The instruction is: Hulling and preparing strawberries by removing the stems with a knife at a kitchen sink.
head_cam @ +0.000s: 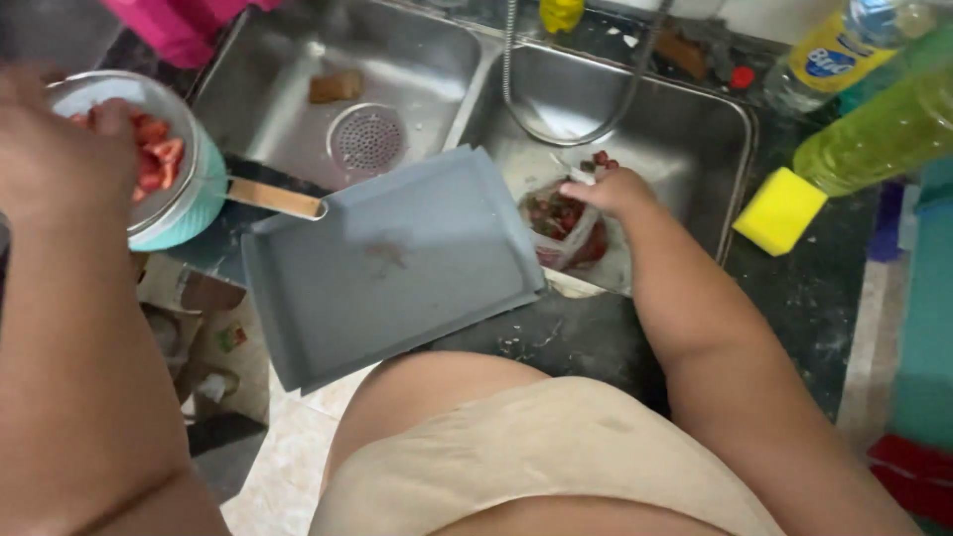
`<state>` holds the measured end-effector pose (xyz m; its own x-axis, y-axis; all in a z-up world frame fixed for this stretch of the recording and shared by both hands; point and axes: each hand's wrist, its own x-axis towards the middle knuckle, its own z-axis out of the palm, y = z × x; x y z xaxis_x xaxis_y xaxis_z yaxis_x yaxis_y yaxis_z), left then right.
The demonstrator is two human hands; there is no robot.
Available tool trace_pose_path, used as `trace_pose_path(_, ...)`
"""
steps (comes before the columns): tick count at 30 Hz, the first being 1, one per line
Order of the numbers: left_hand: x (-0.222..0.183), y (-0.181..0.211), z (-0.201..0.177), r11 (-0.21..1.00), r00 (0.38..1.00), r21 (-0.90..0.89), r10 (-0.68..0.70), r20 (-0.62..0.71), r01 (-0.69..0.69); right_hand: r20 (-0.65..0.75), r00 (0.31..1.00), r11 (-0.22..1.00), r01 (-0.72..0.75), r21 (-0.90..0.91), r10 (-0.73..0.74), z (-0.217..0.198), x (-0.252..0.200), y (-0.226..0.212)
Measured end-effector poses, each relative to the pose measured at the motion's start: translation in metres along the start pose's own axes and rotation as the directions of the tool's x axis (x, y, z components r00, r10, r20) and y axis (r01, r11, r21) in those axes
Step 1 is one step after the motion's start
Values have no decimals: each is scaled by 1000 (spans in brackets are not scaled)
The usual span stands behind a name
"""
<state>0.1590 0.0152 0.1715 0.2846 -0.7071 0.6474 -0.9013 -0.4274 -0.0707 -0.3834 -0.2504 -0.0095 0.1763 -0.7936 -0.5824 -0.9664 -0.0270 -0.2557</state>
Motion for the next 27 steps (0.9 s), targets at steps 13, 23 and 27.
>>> trace_pose_path(13, -100, 286, 19, 774, 823, -618, 437, 364, -138, -95, 988, 984, 107, -145, -121, 30, 24, 15)
trace_pose_path(23, -125, 279, 66, 792, 695, -579, 307, 650, 192, 105, 984, 969, 162, -186, -144, 48, 27, 0)
trace_pose_path(27, -120, 274, 60, 826, 581, -516, 311, 752, 226, 60, 970, 972, 234, 25, -235, 22, 37, 19)
